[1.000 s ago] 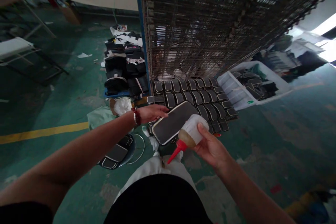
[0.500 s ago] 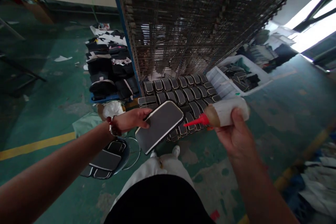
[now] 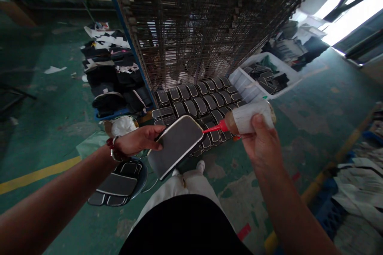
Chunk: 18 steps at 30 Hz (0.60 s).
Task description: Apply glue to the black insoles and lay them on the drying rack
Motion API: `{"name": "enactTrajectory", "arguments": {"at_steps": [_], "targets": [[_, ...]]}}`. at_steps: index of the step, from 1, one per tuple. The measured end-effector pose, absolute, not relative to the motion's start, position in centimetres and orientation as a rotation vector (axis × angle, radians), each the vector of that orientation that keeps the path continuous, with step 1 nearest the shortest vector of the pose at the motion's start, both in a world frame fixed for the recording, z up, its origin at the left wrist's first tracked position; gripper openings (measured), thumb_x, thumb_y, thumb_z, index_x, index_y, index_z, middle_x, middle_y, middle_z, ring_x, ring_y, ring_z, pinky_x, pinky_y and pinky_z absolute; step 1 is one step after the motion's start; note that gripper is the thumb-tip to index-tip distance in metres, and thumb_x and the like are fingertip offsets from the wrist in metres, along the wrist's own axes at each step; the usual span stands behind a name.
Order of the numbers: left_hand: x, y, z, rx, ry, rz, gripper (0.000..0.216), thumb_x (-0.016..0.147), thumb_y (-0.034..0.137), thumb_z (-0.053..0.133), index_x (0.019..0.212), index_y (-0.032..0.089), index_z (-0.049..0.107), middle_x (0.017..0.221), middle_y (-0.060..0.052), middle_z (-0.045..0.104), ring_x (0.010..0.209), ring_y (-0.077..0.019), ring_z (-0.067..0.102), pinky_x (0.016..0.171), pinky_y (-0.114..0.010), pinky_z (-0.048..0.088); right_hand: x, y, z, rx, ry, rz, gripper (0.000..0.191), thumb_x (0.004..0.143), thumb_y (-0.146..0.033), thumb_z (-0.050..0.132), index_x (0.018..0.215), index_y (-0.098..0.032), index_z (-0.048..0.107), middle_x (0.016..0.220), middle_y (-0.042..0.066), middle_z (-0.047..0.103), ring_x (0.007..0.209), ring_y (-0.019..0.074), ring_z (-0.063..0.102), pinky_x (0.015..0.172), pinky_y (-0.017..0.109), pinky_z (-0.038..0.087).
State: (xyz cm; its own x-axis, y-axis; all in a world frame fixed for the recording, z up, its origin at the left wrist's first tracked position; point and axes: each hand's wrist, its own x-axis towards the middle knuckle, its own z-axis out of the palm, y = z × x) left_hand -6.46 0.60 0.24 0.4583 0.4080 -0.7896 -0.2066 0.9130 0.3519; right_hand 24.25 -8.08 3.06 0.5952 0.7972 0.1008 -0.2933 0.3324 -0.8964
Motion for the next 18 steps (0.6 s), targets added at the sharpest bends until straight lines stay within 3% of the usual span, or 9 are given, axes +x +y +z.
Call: {"name": "enactTrajectory", "arguments": {"at_steps": [6,12,18], "targets": [[-6.2,0.6,0.5,0.308,1.072,0.385,0.053,0.079,-0.009,0.053,0.119,0.019,0.072,0.069,-0.006,0.071,0.063,-0.0303,0.076,0.056,-0.038,0.062,23.9,-8.6,2.2,-0.99,-0.485,0.837,0.039,0.074,-0.043,0.094,0.101,-0.022,0.076,0.095,0.002,0.078,0.082,0.0178,0.074,0.057,0.022,0.059],[-6.0,0.4,0.5,0.324,1.102,0.416,0.047,0.08,-0.003,0.057,0.119,0.02,0.071,0.07,-0.008,0.071,0.064,-0.0308,0.075,0.055,-0.038,0.061,24.0,-8.4,1.8,-1.014,-0.461,0.803,0.038,0.075,-0.043,0.092,0.1,-0.02,0.075,0.09,0.001,0.076,0.075,0.017,0.072,0.051,0.022,0.056],[-6.1,0.3,0.1,0.268,1.06,0.411,0.045,0.082,-0.004,0.06,0.118,0.018,0.072,0.071,-0.009,0.073,0.064,-0.0323,0.076,0.054,-0.038,0.062,23.9,-8.9,1.7,-1.021,-0.424,0.82,0.04,0.076,-0.044,0.092,0.104,-0.022,0.074,0.097,0.001,0.077,0.085,0.0182,0.074,0.064,0.026,0.061]]}}
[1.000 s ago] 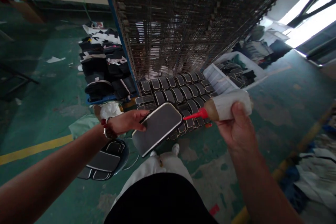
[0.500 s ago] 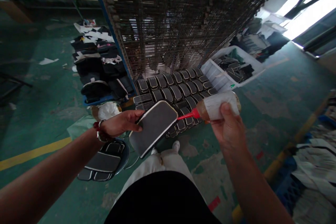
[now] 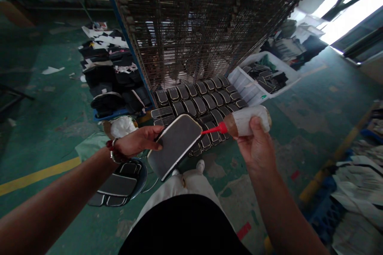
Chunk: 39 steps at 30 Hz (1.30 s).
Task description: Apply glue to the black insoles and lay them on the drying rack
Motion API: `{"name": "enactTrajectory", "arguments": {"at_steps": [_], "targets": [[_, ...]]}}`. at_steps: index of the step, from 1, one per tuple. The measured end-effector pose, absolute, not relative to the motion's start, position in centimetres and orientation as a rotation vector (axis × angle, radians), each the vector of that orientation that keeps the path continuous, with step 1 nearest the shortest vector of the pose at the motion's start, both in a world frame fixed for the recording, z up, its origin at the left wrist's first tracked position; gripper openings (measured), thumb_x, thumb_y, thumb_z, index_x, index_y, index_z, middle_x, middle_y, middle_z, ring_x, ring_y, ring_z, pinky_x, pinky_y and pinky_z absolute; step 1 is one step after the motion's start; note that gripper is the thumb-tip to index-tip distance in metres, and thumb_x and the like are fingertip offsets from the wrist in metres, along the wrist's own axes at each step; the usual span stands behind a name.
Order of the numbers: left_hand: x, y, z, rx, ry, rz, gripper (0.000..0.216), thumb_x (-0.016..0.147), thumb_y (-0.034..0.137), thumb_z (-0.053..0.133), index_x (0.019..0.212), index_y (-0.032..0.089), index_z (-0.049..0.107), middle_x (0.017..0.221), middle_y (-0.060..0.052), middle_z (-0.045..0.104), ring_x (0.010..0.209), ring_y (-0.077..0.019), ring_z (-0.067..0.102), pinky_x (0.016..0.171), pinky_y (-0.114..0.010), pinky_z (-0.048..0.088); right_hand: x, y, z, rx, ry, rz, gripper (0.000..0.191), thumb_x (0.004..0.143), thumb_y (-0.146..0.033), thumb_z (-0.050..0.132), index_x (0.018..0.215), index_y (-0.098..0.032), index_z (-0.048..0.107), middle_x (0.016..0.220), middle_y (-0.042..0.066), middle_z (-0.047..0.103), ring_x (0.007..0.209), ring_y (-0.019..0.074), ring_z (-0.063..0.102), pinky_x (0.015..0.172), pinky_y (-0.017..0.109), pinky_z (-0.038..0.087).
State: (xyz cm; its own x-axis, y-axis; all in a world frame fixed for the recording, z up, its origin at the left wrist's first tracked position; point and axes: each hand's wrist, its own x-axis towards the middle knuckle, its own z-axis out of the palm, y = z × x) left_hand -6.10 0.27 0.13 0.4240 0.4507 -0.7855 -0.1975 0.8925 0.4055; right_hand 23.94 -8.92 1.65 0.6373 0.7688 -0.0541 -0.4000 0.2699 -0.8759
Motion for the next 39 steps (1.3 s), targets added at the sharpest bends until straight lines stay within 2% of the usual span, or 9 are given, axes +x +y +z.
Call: {"name": "enactTrajectory", "arguments": {"at_steps": [4,6,9,12,17,24,29,34,39], "targets": [[-6.3,0.1,-0.4,0.519,0.895,0.365,0.047,0.068,-0.013,0.069,0.106,0.015,0.075,0.078,-0.009,0.078,0.067,-0.0275,0.077,0.06,-0.034,0.064,23.6,-8.9,1.5,-1.017,-0.423,0.782,0.04,0.078,-0.046,0.09,0.105,-0.022,0.074,0.095,0.001,0.076,0.084,0.017,0.073,0.066,0.025,0.062],[-6.6,0.1,-0.8,0.685,0.754,0.346,0.044,0.063,-0.008,0.077,0.101,0.014,0.076,0.084,-0.008,0.08,0.072,-0.0242,0.078,0.066,-0.031,0.064,23.4,-9.0,1.4,-1.028,-0.42,0.79,0.042,0.076,-0.047,0.091,0.103,-0.021,0.074,0.093,0.001,0.076,0.082,0.0169,0.073,0.067,0.027,0.063],[-6.8,0.0,-1.4,0.801,0.626,0.357,0.036,0.067,0.003,0.084,0.1,0.014,0.077,0.091,-0.009,0.082,0.077,-0.0208,0.078,0.071,-0.028,0.064,23.2,-9.1,1.3,-1.03,-0.397,0.792,0.043,0.075,-0.047,0.092,0.103,-0.022,0.073,0.094,0.001,0.076,0.083,0.0178,0.073,0.071,0.03,0.064],[-6.8,-0.1,-1.6,0.824,0.593,0.37,0.034,0.069,0.005,0.084,0.102,0.014,0.078,0.094,-0.009,0.083,0.077,-0.0191,0.078,0.071,-0.026,0.063,23.3,-9.1,1.1,-1.02,-0.394,0.768,0.038,0.08,-0.046,0.088,0.106,-0.022,0.073,0.096,0.001,0.076,0.085,0.0173,0.073,0.073,0.03,0.063],[-6.4,-0.4,-1.7,0.799,0.576,0.375,0.035,0.071,0.004,0.082,0.105,0.015,0.078,0.096,-0.01,0.083,0.079,-0.0202,0.078,0.071,-0.027,0.063,23.0,-9.4,0.7,-1.046,-0.414,0.776,0.032,0.086,-0.045,0.084,0.106,-0.023,0.072,0.094,0.0,0.075,0.084,0.0167,0.072,0.077,0.032,0.063],[-6.1,-0.7,-1.9,0.754,0.576,0.394,0.035,0.071,0.003,0.08,0.105,0.014,0.077,0.093,-0.01,0.083,0.079,-0.0207,0.079,0.074,-0.029,0.064,21.8,-10.2,0.3,-1.048,-0.436,0.784,0.036,0.079,-0.048,0.088,0.102,-0.023,0.074,0.094,0.001,0.076,0.085,0.0173,0.073,0.073,0.03,0.064],[-5.9,-0.6,-2.1,0.708,0.616,0.399,0.042,0.068,0.003,0.082,0.108,0.013,0.076,0.098,-0.011,0.083,0.08,-0.0221,0.079,0.073,-0.031,0.065,21.2,-10.6,0.1,-1.059,-0.441,0.801,0.035,0.077,-0.046,0.089,0.1,-0.023,0.076,0.096,0.001,0.077,0.084,0.0184,0.073,0.074,0.033,0.066],[-5.9,-0.6,-2.4,0.656,0.64,0.401,0.044,0.069,0.002,0.081,0.111,0.013,0.074,0.096,-0.011,0.083,0.078,-0.0225,0.079,0.072,-0.031,0.065,20.7,-11.1,-0.2,-1.046,-0.506,0.809,0.026,0.083,-0.042,0.084,0.102,-0.026,0.076,0.101,0.0,0.078,0.09,0.0167,0.074,0.078,0.031,0.066],[-5.7,-0.5,-2.6,0.617,0.644,0.402,0.047,0.07,0.003,0.079,0.116,0.011,0.073,0.096,-0.013,0.082,0.079,-0.0239,0.079,0.074,-0.033,0.064,20.2,-11.5,-0.5,-1.026,-0.552,0.83,0.024,0.083,-0.038,0.084,0.103,-0.027,0.077,0.101,0.0,0.078,0.092,0.0162,0.075,0.081,0.03,0.065]]}}
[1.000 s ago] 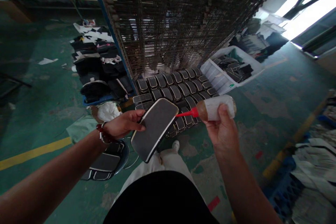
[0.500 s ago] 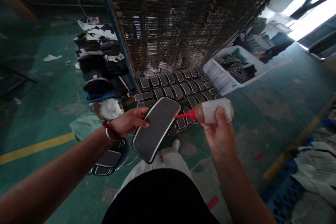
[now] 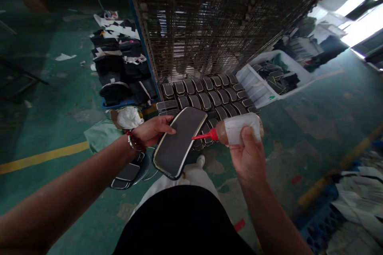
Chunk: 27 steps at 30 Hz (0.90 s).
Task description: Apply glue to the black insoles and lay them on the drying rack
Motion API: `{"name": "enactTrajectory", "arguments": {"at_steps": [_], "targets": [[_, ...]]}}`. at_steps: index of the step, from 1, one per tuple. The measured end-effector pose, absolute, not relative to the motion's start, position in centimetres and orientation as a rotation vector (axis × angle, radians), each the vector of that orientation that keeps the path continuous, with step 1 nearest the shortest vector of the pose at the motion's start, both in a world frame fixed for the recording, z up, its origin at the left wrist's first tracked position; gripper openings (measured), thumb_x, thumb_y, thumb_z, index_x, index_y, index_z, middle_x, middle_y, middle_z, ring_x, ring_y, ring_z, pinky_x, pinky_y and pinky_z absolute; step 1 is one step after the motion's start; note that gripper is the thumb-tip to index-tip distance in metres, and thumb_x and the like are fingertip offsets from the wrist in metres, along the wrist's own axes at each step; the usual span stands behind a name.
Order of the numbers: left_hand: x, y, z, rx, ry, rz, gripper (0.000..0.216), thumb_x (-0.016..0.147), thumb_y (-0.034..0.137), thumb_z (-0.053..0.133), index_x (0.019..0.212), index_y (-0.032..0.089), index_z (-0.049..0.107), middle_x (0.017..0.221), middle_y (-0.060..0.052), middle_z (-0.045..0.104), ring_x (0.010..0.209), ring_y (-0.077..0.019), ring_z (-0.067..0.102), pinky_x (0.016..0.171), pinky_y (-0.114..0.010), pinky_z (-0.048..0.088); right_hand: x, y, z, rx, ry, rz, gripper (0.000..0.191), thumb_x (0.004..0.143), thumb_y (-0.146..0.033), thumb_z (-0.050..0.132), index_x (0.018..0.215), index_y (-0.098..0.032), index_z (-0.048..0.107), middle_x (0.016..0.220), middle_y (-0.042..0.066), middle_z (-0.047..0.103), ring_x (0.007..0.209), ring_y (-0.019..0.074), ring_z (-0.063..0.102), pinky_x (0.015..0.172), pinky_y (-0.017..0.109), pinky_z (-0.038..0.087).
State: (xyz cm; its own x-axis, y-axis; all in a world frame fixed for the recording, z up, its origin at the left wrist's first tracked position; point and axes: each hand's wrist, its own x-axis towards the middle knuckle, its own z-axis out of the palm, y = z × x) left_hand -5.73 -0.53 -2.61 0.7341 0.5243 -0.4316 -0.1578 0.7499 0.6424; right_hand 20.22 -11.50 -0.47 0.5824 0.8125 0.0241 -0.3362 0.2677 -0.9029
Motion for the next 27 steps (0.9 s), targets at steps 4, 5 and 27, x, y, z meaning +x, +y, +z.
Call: {"name": "enactTrajectory", "arguments": {"at_steps": [4,5,27], "targets": [[-5.6,-0.4,-2.7,0.599,0.685,0.409,0.05,0.072,0.004,0.074,0.121,0.009,0.071,0.099,-0.015,0.082,0.08,-0.0247,0.079,0.075,-0.035,0.063,19.9,-11.7,-0.3,-1.031,-0.643,0.83,0.022,0.086,-0.039,0.08,0.105,-0.027,0.077,0.096,0.001,0.078,0.095,0.018,0.075,0.087,0.033,0.064],[-5.5,-0.3,-2.7,0.595,0.694,0.412,0.051,0.072,0.003,0.073,0.123,0.009,0.071,0.099,-0.015,0.082,0.08,-0.0245,0.078,0.076,-0.035,0.063,19.8,-11.8,-0.3,-1.029,-0.669,0.834,0.022,0.087,-0.04,0.079,0.106,-0.028,0.077,0.095,0.001,0.078,0.095,0.0185,0.075,0.09,0.035,0.064],[-5.5,0.7,-3.6,0.436,0.874,0.482,0.029,0.069,0.006,0.069,0.097,0.009,0.076,0.076,-0.011,0.079,0.063,-0.023,0.074,0.069,-0.035,0.063,18.9,-13.7,0.4,-0.983,-0.789,0.964,0.048,0.074,-0.045,0.087,0.117,-0.032,0.07,0.109,0.006,0.074,0.111,0.0338,0.073,0.096,0.06,0.061]]}}
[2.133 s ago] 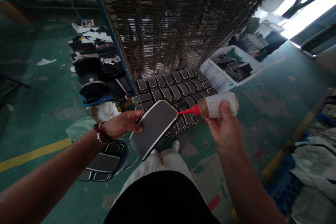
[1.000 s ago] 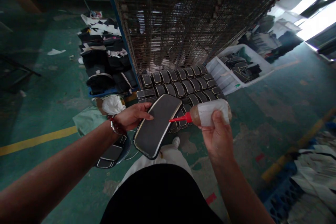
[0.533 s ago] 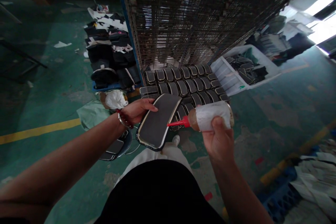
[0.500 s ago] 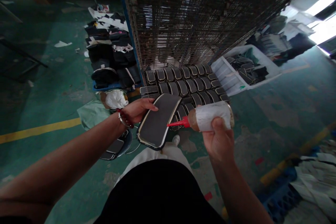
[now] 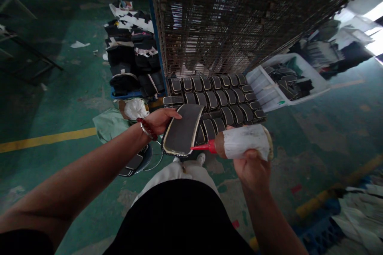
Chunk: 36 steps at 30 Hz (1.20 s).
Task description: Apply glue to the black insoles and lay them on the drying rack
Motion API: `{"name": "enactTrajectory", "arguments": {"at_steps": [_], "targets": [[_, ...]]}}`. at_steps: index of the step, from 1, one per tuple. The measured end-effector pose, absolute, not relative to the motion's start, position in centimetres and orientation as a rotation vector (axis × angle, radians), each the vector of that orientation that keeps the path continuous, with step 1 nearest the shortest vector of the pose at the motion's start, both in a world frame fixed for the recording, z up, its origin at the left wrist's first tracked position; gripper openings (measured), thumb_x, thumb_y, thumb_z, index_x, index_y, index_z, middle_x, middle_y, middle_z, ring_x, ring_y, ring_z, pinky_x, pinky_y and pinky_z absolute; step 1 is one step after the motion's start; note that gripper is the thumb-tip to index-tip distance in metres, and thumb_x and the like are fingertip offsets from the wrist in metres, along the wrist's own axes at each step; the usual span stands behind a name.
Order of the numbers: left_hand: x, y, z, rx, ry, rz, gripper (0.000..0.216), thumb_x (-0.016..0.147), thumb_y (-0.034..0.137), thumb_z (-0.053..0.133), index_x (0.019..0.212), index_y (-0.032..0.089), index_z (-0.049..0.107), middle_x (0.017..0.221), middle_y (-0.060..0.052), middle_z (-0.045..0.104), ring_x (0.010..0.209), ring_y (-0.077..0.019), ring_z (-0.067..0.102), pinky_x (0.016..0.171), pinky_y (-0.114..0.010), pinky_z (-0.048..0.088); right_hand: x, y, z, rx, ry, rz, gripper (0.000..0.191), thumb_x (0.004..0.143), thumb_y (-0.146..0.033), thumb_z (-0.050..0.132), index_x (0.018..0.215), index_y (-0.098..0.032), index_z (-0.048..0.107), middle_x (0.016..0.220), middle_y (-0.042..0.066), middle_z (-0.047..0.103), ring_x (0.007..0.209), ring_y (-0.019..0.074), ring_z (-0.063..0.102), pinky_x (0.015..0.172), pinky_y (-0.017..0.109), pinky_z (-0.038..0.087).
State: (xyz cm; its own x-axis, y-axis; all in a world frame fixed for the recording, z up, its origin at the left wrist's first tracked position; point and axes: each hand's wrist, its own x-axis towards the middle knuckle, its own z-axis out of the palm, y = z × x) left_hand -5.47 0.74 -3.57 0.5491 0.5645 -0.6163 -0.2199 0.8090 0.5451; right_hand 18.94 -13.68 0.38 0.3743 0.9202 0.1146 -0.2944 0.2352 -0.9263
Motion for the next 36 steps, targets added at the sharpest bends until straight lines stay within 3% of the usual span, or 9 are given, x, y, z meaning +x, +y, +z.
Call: {"name": "enactTrajectory", "arguments": {"at_steps": [9,16,19,29,36], "targets": [[-6.1,1.4,-4.6,0.344,0.868,0.539,0.043,0.074,0.006,0.067,0.117,0.007,0.072,0.078,-0.012,0.079,0.07,-0.0268,0.077,0.072,-0.037,0.063,18.7,-13.7,-0.5,-0.97,-0.729,0.92,0.049,0.078,-0.042,0.087,0.122,-0.031,0.07,0.107,0.006,0.076,0.106,0.0315,0.075,0.097,0.058,0.061],[-5.1,0.8,-5.0,0.365,0.978,0.681,0.043,0.076,0.003,0.067,0.118,0.012,0.071,0.085,-0.011,0.081,0.078,-0.0269,0.079,0.084,-0.041,0.064,17.1,-12.7,-1.8,-1.034,-0.222,1.321,0.029,0.089,-0.052,0.079,0.102,-0.027,0.074,0.103,0.003,0.08,0.095,0.0211,0.077,0.077,0.035,0.068],[-4.0,-0.1,-4.8,0.389,0.95,0.711,0.04,0.073,-0.001,0.068,0.112,0.01,0.072,0.086,-0.012,0.081,0.077,-0.0265,0.079,0.081,-0.04,0.064,18.3,-10.5,-1.6,-0.983,-0.15,1.239,0.029,0.086,-0.053,0.082,0.1,-0.029,0.074,0.102,-0.001,0.08,0.093,0.0176,0.077,0.075,0.031,0.067],[-0.7,-2.7,-3.2,0.519,0.812,0.59,0.05,0.056,-0.005,0.067,0.103,0.01,0.073,0.088,-0.011,0.081,0.08,-0.0265,0.078,0.072,-0.032,0.061,20.6,-5.4,-2.4,-1.024,-0.606,0.8,0.042,0.079,-0.04,0.087,0.112,-0.024,0.069,0.103,0.001,0.073,0.091,0.0167,0.072,0.076,0.031,0.063],[-1.4,-1.8,-3.5,0.552,0.786,0.601,0.043,0.058,-0.003,0.069,0.098,0.012,0.073,0.088,-0.009,0.08,0.077,-0.0242,0.077,0.074,-0.033,0.061,20.1,-7.6,-3.1,-1.051,-0.62,0.903,0.043,0.073,-0.039,0.091,0.108,-0.024,0.071,0.1,0.002,0.074,0.092,0.0204,0.072,0.086,0.039,0.063]]}}
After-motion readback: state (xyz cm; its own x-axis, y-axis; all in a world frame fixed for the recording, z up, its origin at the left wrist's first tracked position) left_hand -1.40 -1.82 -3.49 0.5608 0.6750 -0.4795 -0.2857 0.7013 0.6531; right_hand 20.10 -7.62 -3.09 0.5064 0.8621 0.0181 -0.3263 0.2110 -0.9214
